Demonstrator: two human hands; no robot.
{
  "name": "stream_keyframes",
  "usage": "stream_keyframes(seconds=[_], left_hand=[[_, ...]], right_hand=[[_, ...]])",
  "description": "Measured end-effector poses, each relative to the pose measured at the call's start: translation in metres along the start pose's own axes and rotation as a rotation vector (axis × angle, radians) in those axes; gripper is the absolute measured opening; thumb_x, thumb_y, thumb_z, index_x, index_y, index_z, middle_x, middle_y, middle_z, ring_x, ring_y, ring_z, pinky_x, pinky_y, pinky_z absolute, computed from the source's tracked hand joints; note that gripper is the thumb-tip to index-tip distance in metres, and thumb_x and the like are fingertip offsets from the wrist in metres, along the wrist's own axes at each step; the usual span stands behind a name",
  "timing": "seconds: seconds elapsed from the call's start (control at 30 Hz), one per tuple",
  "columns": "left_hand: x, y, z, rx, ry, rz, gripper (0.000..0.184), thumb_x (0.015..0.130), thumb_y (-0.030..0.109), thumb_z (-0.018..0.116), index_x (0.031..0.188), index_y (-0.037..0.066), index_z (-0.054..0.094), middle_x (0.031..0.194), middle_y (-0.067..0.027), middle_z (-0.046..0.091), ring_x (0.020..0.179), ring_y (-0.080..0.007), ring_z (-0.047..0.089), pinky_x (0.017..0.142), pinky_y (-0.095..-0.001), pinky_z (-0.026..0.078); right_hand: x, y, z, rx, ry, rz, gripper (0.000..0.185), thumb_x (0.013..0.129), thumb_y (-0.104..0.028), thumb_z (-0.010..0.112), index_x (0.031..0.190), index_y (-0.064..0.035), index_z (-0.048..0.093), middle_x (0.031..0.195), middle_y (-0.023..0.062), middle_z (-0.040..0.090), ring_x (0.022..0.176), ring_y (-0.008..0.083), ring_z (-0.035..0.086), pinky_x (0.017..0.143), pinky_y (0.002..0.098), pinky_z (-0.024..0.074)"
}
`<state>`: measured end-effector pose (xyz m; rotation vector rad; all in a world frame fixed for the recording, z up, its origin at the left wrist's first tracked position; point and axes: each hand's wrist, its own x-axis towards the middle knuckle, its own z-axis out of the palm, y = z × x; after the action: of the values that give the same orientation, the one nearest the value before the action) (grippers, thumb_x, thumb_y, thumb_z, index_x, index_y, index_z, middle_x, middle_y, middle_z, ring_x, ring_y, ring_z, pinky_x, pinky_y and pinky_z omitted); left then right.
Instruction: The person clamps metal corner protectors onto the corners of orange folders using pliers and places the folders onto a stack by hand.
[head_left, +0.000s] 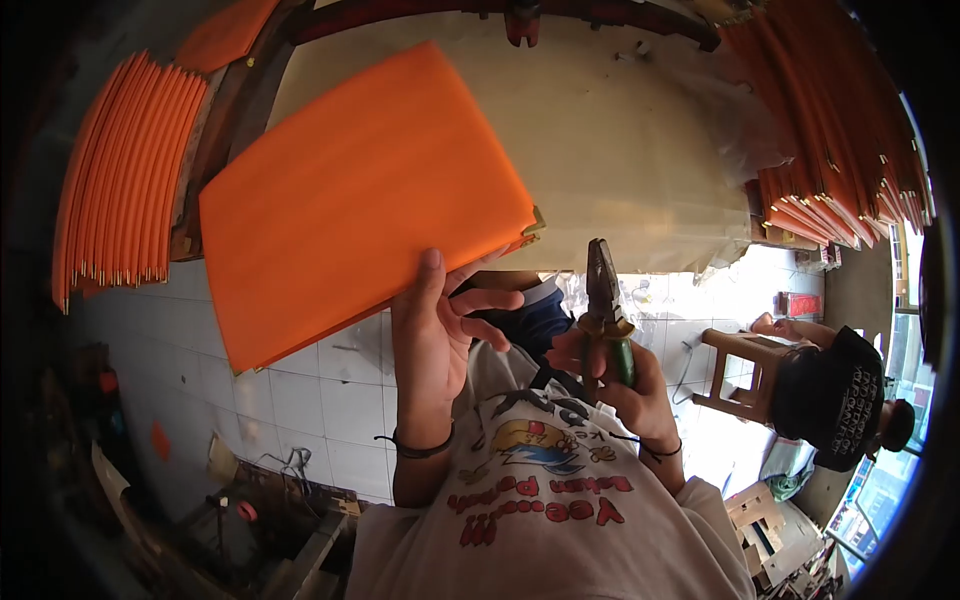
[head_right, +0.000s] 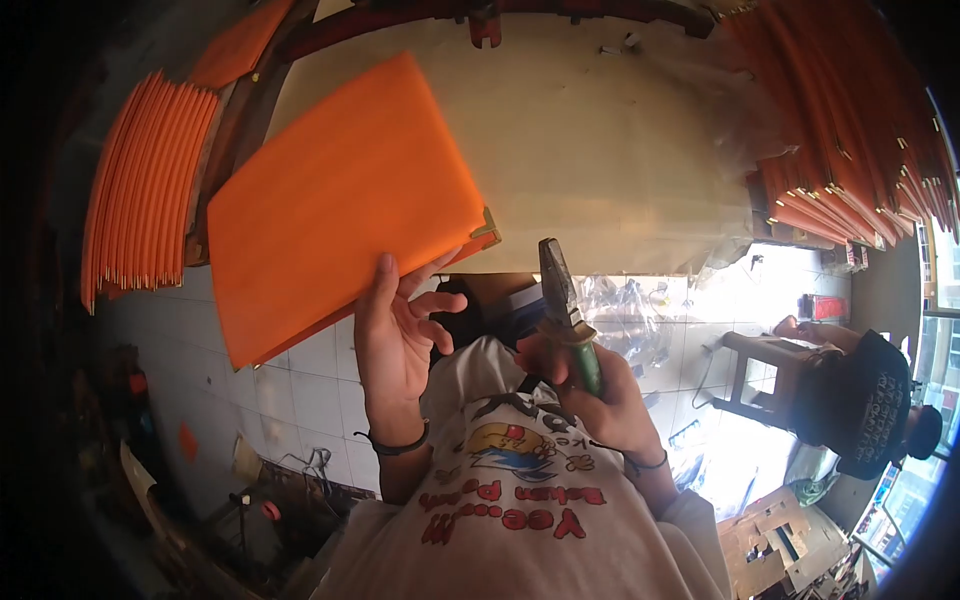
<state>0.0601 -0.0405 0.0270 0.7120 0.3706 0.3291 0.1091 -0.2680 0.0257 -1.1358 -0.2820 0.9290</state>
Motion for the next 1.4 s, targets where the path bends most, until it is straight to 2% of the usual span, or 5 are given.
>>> stream_keyframes(seconds=[0.23,0.57,0.93,1.13,1.4], left_hand=[[-0.016,-0.006,-0.023,0.070,0.027,-0.038,0.054,0.102,0.035,0.038,0.132,-0.010,0.035,0.121,-0.0310,0.057,0.080,-0.0362,0.070,0.043,-0.0340,0.059],[-0.009,-0.011,-0.022,-0.012,-0.169,-0.146,0.069,0.102,0.048,0.021,0.142,-0.008,0.025,0.129,-0.0337,0.050,0.083,-0.0385,0.069,0.042,-0.0345,0.059],[-0.009,-0.014,-0.010,0.187,0.006,-0.088,0.060,0.103,0.042,0.032,0.122,-0.013,0.047,0.114,-0.0292,0.062,0.054,-0.0266,0.067,0.031,-0.0259,0.045],[-0.010,-0.009,-0.014,0.171,-0.006,-0.138,0.057,0.103,0.040,0.035,0.120,-0.012,0.047,0.111,-0.0289,0.064,0.047,-0.0225,0.064,0.029,-0.0245,0.037],[-0.004,-0.015,-0.025,0.140,-0.162,-0.123,0.049,0.105,0.035,0.030,0.117,-0.008,0.049,0.097,-0.0204,0.070,0.053,-0.0193,0.067,0.033,-0.0184,0.035]], right_hand=[[0.004,0.008,-0.002,0.010,0.102,0.093,0.025,0.073,0.006,0.042,0.094,0.0031,0.055,0.142,0.0284,0.040,0.126,0.0345,0.051,0.098,0.0377,0.0457],[0.031,0.009,-0.001,-0.387,0.162,0.057,0.012,0.077,0.009,0.051,0.087,0.0035,0.056,0.135,0.0185,0.054,0.113,0.0248,0.060,0.092,0.0360,0.0488],[0.070,0.067,-0.006,-0.802,0.131,-0.745,0.007,0.074,0.003,0.052,0.079,0.0045,0.057,0.107,0.0237,0.063,0.088,0.0325,0.067,0.074,0.0331,0.0541],[0.075,0.073,0.000,-0.688,0.235,-0.591,0.005,0.072,0.004,0.051,0.073,0.0000,0.054,0.091,0.0193,0.062,0.081,0.0299,0.064,0.070,0.0350,0.0524],[0.066,0.070,-0.003,-0.458,0.448,-0.447,0.012,0.070,0.006,0.049,0.078,-0.0005,0.054,0.099,0.0161,0.059,0.089,0.0233,0.058,0.081,0.0338,0.0482]])
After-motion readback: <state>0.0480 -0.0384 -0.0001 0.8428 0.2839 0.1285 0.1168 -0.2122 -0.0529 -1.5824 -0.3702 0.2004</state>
